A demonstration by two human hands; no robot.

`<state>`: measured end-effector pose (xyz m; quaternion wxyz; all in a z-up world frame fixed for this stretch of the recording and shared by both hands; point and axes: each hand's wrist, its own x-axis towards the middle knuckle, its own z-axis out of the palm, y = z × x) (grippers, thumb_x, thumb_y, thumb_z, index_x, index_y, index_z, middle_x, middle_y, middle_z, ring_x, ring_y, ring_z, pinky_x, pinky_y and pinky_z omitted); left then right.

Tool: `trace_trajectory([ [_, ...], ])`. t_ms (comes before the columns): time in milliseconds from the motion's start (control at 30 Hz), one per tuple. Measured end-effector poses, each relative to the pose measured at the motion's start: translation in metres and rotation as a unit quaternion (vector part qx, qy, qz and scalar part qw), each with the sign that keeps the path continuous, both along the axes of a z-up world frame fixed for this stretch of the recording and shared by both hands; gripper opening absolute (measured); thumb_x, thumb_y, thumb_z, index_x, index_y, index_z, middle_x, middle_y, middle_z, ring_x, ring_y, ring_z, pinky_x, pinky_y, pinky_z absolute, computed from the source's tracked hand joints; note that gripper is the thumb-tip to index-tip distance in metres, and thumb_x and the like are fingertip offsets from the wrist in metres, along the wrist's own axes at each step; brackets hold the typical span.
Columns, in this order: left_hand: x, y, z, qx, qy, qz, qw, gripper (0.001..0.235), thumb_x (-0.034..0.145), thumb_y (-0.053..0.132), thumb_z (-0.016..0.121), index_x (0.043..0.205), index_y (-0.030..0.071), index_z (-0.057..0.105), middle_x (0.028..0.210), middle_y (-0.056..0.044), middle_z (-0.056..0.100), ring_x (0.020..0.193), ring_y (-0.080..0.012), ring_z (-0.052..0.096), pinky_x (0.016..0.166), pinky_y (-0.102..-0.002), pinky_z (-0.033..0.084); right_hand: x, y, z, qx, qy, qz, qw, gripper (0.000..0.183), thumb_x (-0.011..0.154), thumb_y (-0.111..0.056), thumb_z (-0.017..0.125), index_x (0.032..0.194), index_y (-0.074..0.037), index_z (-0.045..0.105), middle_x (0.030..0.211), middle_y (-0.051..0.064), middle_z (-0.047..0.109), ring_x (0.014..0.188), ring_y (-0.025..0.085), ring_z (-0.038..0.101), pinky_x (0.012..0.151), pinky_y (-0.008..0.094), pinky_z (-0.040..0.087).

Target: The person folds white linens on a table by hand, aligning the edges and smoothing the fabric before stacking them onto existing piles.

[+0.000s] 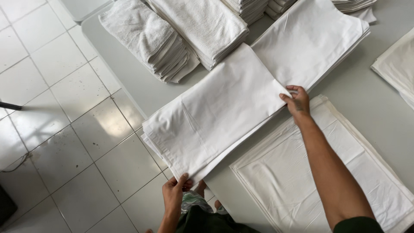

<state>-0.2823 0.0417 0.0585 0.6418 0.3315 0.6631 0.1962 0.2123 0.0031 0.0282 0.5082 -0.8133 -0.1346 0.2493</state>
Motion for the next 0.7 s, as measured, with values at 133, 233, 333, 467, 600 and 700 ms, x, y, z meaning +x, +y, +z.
trace_trajectory([
  [133,-0.005,0.009,-0.01,-0.037,0.013,-0.042,0.998,0.03,0.088,0.017,0.079,0.077,-0.011,0.077,0.066,-0.02,0.074,0.06,-0.0253,0.066,0.062,-0.036,0.054,0.01,0.0,-0.021,-0.059,-0.061,0.016,0.996,0.045,0.086,-0.015,0.084,0.127,-0.013,0.064,0.107,0.012,0.066,0.097,0.02,0.063,0.081,0.034,0.053],
  [233,-0.011,0.01,0.007,-0.041,0.035,-0.082,0.995,0.034,0.086,0.021,0.08,0.077,-0.011,0.08,0.067,-0.02,0.076,0.061,-0.0253,0.066,0.064,-0.037,0.056,-0.002,0.001,0.003,-0.105,-0.034,0.019,0.994,0.04,0.091,-0.015,0.08,0.127,-0.018,0.063,0.096,0.006,0.061,0.093,0.017,0.061,0.087,0.035,0.05],
  [333,-0.02,0.004,-0.015,-0.046,0.033,-0.1,0.993,0.032,0.088,0.02,0.08,0.077,-0.011,0.08,0.066,-0.019,0.077,0.058,-0.0237,0.067,0.062,-0.035,0.058,0.002,-0.002,-0.005,-0.102,-0.056,0.029,0.993,0.043,0.088,-0.016,0.083,0.126,-0.016,0.064,0.097,0.005,0.062,0.091,0.016,0.06,0.084,0.033,0.051],
  [467,-0.02,0.002,-0.025,-0.063,0.042,-0.144,0.987,0.032,0.087,0.023,0.08,0.075,-0.006,0.081,0.068,-0.017,0.08,0.06,-0.0223,0.071,0.064,-0.033,0.059,0.004,-0.004,-0.008,-0.097,-0.06,0.041,0.993,0.043,0.088,-0.014,0.082,0.126,-0.016,0.064,0.096,0.005,0.065,0.09,0.015,0.061,0.083,0.032,0.051],
  [600,-0.023,0.003,-0.025,-0.056,0.052,-0.167,0.983,0.035,0.087,0.027,0.08,0.071,-0.004,0.08,0.067,-0.015,0.08,0.061,-0.0198,0.072,0.066,-0.032,0.058,0.0,-0.004,-0.009,-0.1,-0.081,0.052,0.99,0.041,0.089,-0.011,0.082,0.126,-0.015,0.064,0.096,0.006,0.069,0.089,0.015,0.063,0.081,0.032,0.052],
  [700,-0.02,0.008,-0.02,-0.063,0.049,-0.192,0.978,0.036,0.086,0.029,0.08,0.072,-0.004,0.08,0.067,-0.014,0.08,0.063,-0.0198,0.072,0.068,-0.031,0.06,-0.004,-0.006,-0.007,-0.092,-0.093,0.051,0.99,0.04,0.09,-0.012,0.08,0.126,-0.014,0.063,0.1,0.007,0.072,0.088,0.016,0.064,0.08,0.031,0.052],
])
